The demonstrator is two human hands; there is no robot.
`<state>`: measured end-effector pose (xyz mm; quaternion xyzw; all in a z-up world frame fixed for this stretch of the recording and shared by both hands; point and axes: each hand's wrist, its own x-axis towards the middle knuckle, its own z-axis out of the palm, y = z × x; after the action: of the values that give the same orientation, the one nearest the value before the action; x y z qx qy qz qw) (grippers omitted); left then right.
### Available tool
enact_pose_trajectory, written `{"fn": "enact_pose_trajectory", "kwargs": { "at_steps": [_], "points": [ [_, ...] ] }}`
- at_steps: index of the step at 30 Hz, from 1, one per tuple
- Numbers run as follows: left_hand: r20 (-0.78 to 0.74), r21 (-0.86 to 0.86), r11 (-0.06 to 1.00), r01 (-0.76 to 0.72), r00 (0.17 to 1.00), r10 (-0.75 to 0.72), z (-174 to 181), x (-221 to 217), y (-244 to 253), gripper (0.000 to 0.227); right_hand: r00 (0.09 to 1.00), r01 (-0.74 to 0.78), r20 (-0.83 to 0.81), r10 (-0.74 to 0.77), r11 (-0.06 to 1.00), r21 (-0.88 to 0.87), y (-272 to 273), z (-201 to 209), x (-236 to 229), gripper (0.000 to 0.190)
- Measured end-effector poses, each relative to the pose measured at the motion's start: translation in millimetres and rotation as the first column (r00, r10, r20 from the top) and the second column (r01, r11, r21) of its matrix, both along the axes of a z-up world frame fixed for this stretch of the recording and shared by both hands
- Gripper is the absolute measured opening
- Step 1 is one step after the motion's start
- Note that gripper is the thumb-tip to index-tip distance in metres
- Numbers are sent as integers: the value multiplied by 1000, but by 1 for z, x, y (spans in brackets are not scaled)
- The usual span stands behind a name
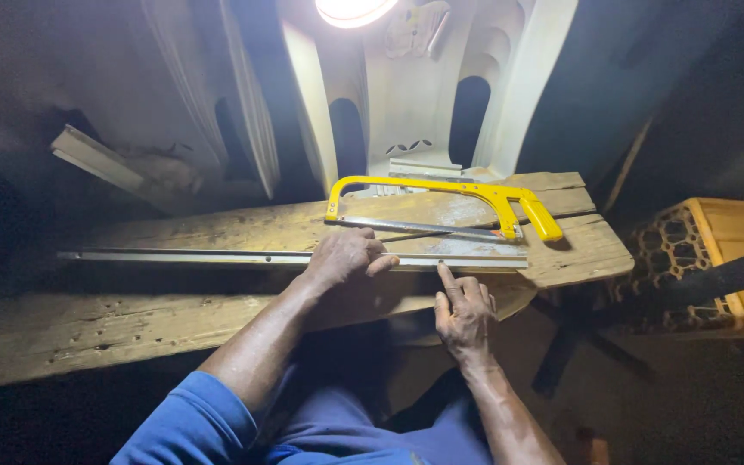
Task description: The person aligns and fits a short white plastic profile into a longer white plastic frame on a wooden workbench. The person repeatedly checks the fit and adjusts the pieces by hand. A yellow hacksaw rests on the bench but is not used in the clip.
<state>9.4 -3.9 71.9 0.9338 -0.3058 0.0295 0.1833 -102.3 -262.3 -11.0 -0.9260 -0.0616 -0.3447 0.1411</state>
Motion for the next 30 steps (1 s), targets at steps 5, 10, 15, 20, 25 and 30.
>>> {"fn": "enact_pose_trajectory", "kwargs": {
  "at_steps": [5, 10, 15, 20, 25, 30],
  "points": [
    [-44, -14, 998, -57, 997, 57, 6, -4, -2, 37, 999, -40, -33, 42, 996, 80, -9, -2, 1, 59],
    [-115, -20, 998, -65, 991, 63, 0, -6, 0, 36, 995, -94, 2, 98, 947, 307, -16, -10, 3, 51],
    [-89, 36, 995, -92, 992, 94, -8, -1, -1, 39, 981, 28, 187, -55, 989, 143, -32, 5, 5, 42],
    [-13, 50, 991, -126, 992, 127, -22, -2, -14, 33, 985, 132, 116, -127, 991, -31, -38, 32, 9, 46],
    [69, -15, 976, -217, 974, 218, -46, 2, -33, 35, 998, 65, -21, -64, 998, 15, -44, 16, 33, 48],
    [-47, -12, 990, -137, 989, 137, -32, 14, -31, 38, 989, 80, -131, -74, 996, 44, -47, 12, 41, 50]
  ]
}}
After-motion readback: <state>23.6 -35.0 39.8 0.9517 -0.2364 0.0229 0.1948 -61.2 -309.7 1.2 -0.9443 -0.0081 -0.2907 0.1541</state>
